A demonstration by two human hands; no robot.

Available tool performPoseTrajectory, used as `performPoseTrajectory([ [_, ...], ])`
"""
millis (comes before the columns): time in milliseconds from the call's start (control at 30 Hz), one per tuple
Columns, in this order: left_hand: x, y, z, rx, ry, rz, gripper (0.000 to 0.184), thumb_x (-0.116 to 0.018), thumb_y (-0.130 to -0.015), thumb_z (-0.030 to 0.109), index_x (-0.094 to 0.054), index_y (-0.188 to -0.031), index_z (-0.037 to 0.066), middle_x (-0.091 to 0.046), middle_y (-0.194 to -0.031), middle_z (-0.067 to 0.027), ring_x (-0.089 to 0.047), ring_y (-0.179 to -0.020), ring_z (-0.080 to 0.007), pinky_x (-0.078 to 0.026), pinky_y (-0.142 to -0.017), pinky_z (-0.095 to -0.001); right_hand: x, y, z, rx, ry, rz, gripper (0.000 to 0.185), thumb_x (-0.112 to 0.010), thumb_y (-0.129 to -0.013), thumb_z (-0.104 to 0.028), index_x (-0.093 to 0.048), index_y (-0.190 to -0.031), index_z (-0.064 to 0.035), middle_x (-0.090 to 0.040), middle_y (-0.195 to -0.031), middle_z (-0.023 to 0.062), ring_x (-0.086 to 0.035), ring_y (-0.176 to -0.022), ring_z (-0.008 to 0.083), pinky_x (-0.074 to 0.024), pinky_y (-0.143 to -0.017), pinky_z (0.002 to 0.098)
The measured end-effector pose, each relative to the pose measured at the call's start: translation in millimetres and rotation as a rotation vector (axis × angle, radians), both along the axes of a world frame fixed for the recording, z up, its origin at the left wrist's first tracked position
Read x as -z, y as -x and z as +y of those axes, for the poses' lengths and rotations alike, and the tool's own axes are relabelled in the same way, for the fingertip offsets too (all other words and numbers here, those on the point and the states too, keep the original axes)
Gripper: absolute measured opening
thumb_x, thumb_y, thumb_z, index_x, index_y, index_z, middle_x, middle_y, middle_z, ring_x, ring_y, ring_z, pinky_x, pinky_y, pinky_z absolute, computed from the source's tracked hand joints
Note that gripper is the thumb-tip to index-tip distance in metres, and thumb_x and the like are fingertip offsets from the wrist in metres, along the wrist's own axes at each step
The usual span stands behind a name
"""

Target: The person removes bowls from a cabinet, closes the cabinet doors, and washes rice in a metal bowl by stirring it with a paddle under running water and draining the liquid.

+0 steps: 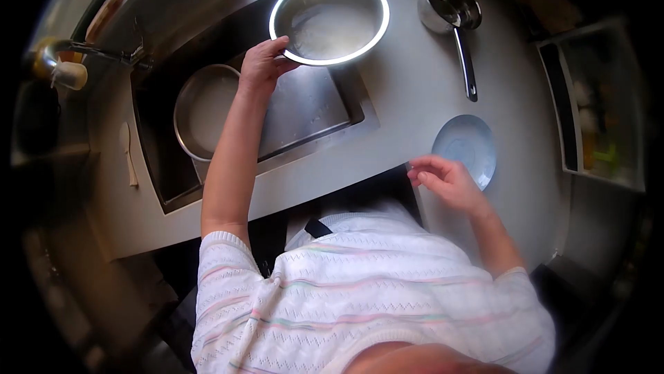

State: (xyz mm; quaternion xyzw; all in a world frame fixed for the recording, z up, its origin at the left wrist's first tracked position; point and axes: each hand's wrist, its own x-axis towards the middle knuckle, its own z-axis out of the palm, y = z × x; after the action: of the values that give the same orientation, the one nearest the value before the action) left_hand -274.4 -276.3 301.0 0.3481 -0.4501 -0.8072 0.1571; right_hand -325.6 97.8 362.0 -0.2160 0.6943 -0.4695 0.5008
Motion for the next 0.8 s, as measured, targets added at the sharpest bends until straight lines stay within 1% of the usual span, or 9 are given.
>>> performPoseTrajectory([
  [33,3.5,-8.8,-2.0,0.012,0.014,0.012,0.015,-0.061,-0.081,0.014,-0.06,-0.085,-0.001,-0.061,-0.074,-0.0068,-0.062,-0.064,-0.0161,-0.054,-0.062,-0.0295,-0.9,0.2,-7.4,-0.018,-0.014,0.005,0.025,-0.052,-0.088,-0.009,-0.054,-0.111,0.0007,-0.063,-0.095,0.0082,-0.06,-0.085,0.0149,-0.0479,-0.079,0.0269],
  [133,0.7,-30.6,-4.5,0.055,0.101,-0.024,0.015,-0.06,-0.082,0.015,-0.06,-0.087,0.001,-0.063,-0.077,-0.0055,-0.062,-0.067,-0.0132,-0.053,-0.064,-0.0268,0.1,-0.5,-23.3,-0.049,-0.046,0.019,0.026,-0.053,-0.088,-0.011,-0.054,-0.111,0.0006,-0.063,-0.095,0.0083,-0.06,-0.085,0.0145,-0.0478,-0.079,0.0265],
  [233,-3.6,-39.6,-7.5,0.081,0.115,-0.036,0.015,-0.061,-0.082,0.016,-0.06,-0.086,0.001,-0.063,-0.075,-0.0046,-0.062,-0.064,-0.011,-0.052,-0.061,-0.0248,1.8,-4.6,-32.4,-0.065,-0.05,-0.006,0.026,-0.053,-0.088,-0.011,-0.054,-0.111,0.0008,-0.063,-0.094,0.0082,-0.06,-0.085,0.0142,-0.0479,-0.077,0.0259],
  [433,-3.8,-22.3,4.9,0.158,0.109,-0.019,0.016,-0.061,-0.082,0.016,-0.061,-0.084,0.001,-0.063,-0.075,-0.0049,-0.062,-0.064,-0.0113,-0.052,-0.06,-0.0248,3.3,-13.5,-43.0,-0.083,-0.075,-0.005,0.026,-0.053,-0.088,-0.012,-0.054,-0.111,0.0013,-0.062,-0.094,0.008,-0.06,-0.083,0.0136,-0.0481,-0.076,0.0254],
  [600,5.8,9.0,35.2,0.126,0.023,0.04,0.013,-0.062,-0.077,0.014,-0.061,-0.077,0.0,-0.062,-0.071,-0.0069,-0.06,-0.059,-0.0127,-0.051,-0.058,-0.0247,1.1,-12.5,-42.4,-0.08,-0.118,0.046,0.026,-0.052,-0.088,-0.012,-0.054,-0.111,0.0008,-0.062,-0.094,0.0078,-0.06,-0.083,0.0137,-0.0478,-0.076,0.0259],
  [667,5.9,20.0,46.4,0.121,0.019,0.059,0.013,-0.063,-0.076,0.014,-0.061,-0.075,0.001,-0.062,-0.071,-0.0069,-0.06,-0.059,-0.0129,-0.051,-0.058,-0.0255,2.5,-11.2,-43.1,-0.033,-0.144,0.026,0.027,-0.053,-0.088,-0.013,-0.054,-0.111,0.0006,-0.063,-0.094,0.0078,-0.06,-0.083,0.0137,-0.0476,-0.076,0.026],
  [700,11.1,25.7,48.6,0.144,0.013,0.049,0.015,-0.062,-0.081,0.016,-0.06,-0.082,0.001,-0.059,-0.074,-0.0058,-0.061,-0.064,-0.0155,-0.052,-0.062,-0.0258,3.7,-10.3,-43.8,-0.011,-0.155,0.016,0.027,-0.053,-0.088,-0.013,-0.054,-0.111,0.0005,-0.063,-0.095,0.0078,-0.06,-0.083,0.0137,-0.0475,-0.076,0.026],
  [800,21.1,41.2,56.3,0.138,0.033,0.056,0.015,-0.063,-0.081,0.017,-0.059,-0.081,0.002,-0.059,-0.074,-0.0061,-0.061,-0.064,-0.0155,-0.052,-0.061,-0.0258,8.4,-3.0,-48.2,0.007,-0.126,0.015,0.027,-0.053,-0.088,-0.013,-0.054,-0.112,0.0,-0.063,-0.094,0.0077,-0.06,-0.083,0.0133,-0.0474,-0.076,0.0255],
])
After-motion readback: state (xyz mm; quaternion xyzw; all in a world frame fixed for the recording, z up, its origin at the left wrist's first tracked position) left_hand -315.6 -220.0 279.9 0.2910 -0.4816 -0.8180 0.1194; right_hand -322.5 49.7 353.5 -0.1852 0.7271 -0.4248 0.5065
